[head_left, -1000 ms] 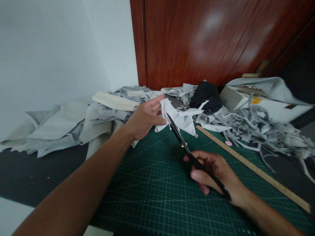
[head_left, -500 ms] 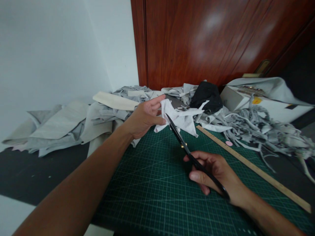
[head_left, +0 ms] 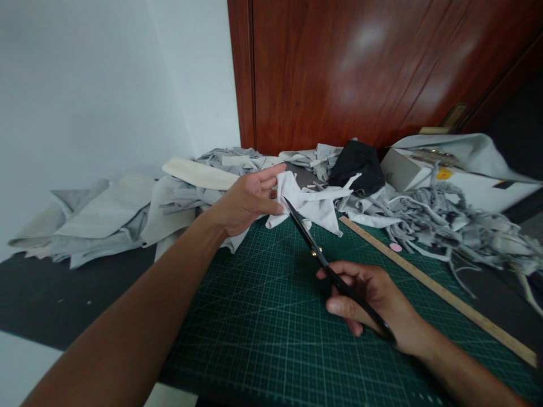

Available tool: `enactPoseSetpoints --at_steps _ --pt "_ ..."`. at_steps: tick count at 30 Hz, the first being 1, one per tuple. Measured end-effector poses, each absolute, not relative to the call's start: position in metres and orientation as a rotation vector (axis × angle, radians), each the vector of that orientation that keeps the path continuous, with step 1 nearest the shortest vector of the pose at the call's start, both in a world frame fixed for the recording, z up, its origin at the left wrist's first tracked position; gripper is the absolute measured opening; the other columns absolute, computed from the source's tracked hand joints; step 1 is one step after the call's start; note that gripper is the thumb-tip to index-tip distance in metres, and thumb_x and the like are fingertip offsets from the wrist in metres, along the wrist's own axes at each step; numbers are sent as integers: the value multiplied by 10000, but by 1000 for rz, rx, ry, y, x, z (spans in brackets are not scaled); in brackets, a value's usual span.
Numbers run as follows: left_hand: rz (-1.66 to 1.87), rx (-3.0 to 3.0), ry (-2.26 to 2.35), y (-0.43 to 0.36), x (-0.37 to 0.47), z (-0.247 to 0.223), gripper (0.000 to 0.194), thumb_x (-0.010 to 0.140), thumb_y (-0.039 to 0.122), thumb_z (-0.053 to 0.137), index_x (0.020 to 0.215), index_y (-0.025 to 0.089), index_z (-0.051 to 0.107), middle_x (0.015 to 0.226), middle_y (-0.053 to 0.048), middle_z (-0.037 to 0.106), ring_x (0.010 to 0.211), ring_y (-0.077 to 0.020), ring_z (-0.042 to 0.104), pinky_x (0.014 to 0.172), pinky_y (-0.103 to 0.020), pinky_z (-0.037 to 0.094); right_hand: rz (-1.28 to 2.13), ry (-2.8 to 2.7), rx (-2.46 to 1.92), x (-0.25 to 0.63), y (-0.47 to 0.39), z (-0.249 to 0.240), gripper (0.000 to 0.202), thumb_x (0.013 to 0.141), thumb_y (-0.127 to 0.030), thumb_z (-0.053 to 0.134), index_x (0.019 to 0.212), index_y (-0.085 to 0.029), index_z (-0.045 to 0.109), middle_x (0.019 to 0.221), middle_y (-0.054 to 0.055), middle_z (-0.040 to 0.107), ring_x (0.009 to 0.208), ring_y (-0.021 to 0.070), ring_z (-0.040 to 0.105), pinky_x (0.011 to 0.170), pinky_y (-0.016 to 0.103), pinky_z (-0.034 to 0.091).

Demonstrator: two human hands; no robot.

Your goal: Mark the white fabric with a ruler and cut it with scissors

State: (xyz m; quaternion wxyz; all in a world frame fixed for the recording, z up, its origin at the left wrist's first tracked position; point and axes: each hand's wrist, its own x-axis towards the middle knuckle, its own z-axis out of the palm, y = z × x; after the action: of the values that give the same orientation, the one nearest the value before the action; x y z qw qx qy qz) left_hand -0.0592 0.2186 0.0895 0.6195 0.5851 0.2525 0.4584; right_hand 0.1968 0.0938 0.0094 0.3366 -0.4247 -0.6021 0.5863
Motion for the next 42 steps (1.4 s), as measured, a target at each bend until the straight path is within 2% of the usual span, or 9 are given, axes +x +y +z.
enactPoseSetpoints --at_steps 4,18,26,35,42 --pt "1068 1353 565 219 -58 89 1122 629 -36 847 1639 102 377 1502 -216 626 1409 -373 578 940 -326 592 1526 -1578 -1119 196 93 10 565 790 -483 926 1161 -142 671 657 -62 599 402 44 515 389 135 362" --pt "1056 1403 481 222 -61 86 1036 645 -15 866 1593 148 481 1511 -202 622 1449 -396 540 1039 -421 585 1553 -1567 -1041 198 94 7 519 823 -478 906 1157 -153 675 644 -72 594 371 32 491 375 121 330" --pt "1043 1421 503 222 -59 84 1080 640 -2 869 1617 156 437 1514 -174 627 1458 -374 535 1136 -443 531 1556 -1561 -1047 198 93 6 509 844 -490 888 1157 -150 675 638 -72 591 373 36 492 374 123 318" --pt "1118 1436 420 224 -55 79 1143 621 50 922 1632 126 393 1553 -217 582 1445 -405 539 1143 -496 516 1542 -1582 -1036 193 89 13 515 864 -539 856 1126 -136 669 524 -94 539 358 44 442 380 137 282" --pt "1109 1459 414 224 -57 78 1108 645 115 944 1621 152 421 1515 -208 617 1415 -400 565 1146 -538 503 1548 -1566 -1016 194 91 12 524 854 -547 864 1140 -154 670 531 -89 549 359 56 450 381 153 285"
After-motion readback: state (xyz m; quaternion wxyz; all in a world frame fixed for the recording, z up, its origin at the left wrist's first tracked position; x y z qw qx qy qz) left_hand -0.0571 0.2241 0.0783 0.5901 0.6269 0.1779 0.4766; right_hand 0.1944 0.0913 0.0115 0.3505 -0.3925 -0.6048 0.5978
